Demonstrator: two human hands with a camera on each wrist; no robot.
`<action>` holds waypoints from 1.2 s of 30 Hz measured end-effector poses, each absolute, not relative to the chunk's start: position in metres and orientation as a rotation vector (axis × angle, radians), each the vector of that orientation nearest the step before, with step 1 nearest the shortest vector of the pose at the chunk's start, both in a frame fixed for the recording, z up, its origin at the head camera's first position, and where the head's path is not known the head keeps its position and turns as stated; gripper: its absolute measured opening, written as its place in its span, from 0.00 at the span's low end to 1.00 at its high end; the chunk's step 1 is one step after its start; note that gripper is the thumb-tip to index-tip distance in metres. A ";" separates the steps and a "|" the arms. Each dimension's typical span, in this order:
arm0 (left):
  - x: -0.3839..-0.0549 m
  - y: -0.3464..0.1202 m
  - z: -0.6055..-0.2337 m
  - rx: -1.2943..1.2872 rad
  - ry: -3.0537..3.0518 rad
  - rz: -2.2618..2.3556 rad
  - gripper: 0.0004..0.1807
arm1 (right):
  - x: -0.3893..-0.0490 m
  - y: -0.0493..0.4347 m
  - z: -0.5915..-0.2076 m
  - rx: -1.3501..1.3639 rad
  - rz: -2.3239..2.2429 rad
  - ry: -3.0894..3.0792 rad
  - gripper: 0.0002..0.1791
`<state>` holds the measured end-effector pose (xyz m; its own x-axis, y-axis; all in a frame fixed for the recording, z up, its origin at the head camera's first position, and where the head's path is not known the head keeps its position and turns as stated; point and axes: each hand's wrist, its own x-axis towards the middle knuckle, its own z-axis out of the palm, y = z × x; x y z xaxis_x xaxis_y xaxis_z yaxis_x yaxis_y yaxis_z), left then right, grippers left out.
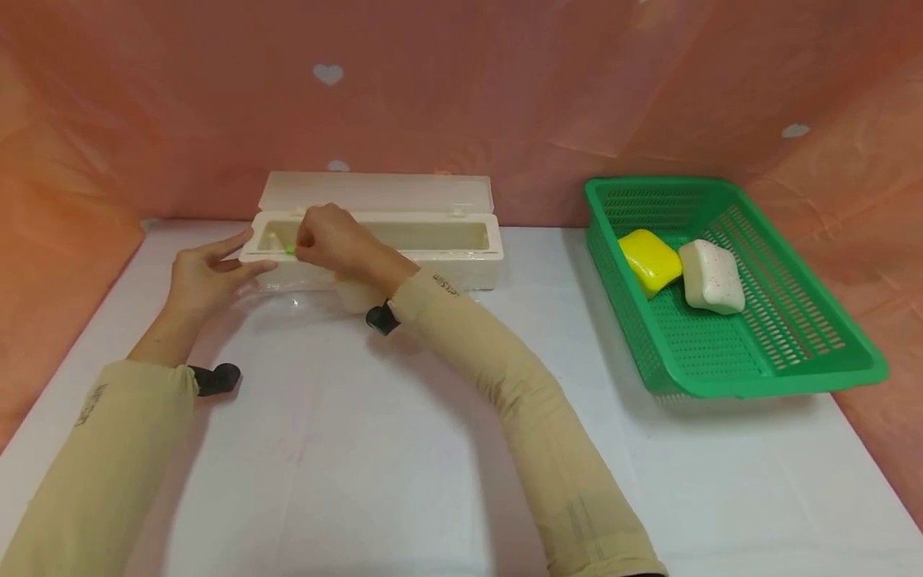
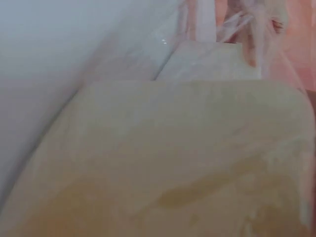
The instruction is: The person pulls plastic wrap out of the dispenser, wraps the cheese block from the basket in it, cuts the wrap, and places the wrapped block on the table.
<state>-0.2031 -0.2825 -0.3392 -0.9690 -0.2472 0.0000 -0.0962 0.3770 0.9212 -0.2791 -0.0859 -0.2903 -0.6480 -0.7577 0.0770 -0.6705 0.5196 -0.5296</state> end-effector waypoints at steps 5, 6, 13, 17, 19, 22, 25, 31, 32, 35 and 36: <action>-0.198 -0.285 -0.340 0.326 -2.467 -1.647 0.38 | -0.278 -0.092 -0.295 -1.133 -0.937 2.515 0.09; -0.198 -0.285 -0.339 0.325 -2.466 -1.643 0.37 | -0.278 -0.093 -0.297 -1.110 -0.960 2.505 0.10; -0.200 -0.284 -0.339 0.284 -2.458 -1.622 0.36 | -0.281 -0.092 -0.302 -1.215 -0.928 2.578 0.10; -0.201 -0.287 -0.339 0.276 -2.462 -1.630 0.36 | -0.280 -0.093 -0.299 -1.358 -0.792 2.631 0.10; -0.200 -0.288 -0.339 0.286 -2.470 -1.639 0.37 | -0.278 -0.093 -0.298 -1.374 -0.749 2.640 0.10; -0.198 -0.288 -0.339 0.305 -2.465 -1.640 0.36 | -0.277 -0.093 -0.298 -1.397 -0.705 2.650 0.10; -0.197 -0.285 -0.338 0.292 -2.430 -1.660 0.36 | -0.277 -0.091 -0.299 -1.419 -0.689 2.672 0.10; -0.198 -0.279 -0.337 0.314 -2.394 -1.711 0.36 | -0.276 -0.084 -0.299 -1.417 -0.689 2.682 0.11; -0.198 -0.278 -0.337 0.323 -2.392 -1.719 0.36 | -0.276 -0.082 -0.299 -1.418 -0.686 2.682 0.11; -0.199 -0.276 -0.337 0.315 -2.400 -1.723 0.36 | -0.276 -0.078 -0.298 -1.414 -0.678 2.688 0.11; -0.200 -0.275 -0.337 0.313 -2.407 -1.716 0.36 | -0.276 -0.076 -0.298 -1.408 -0.676 2.688 0.11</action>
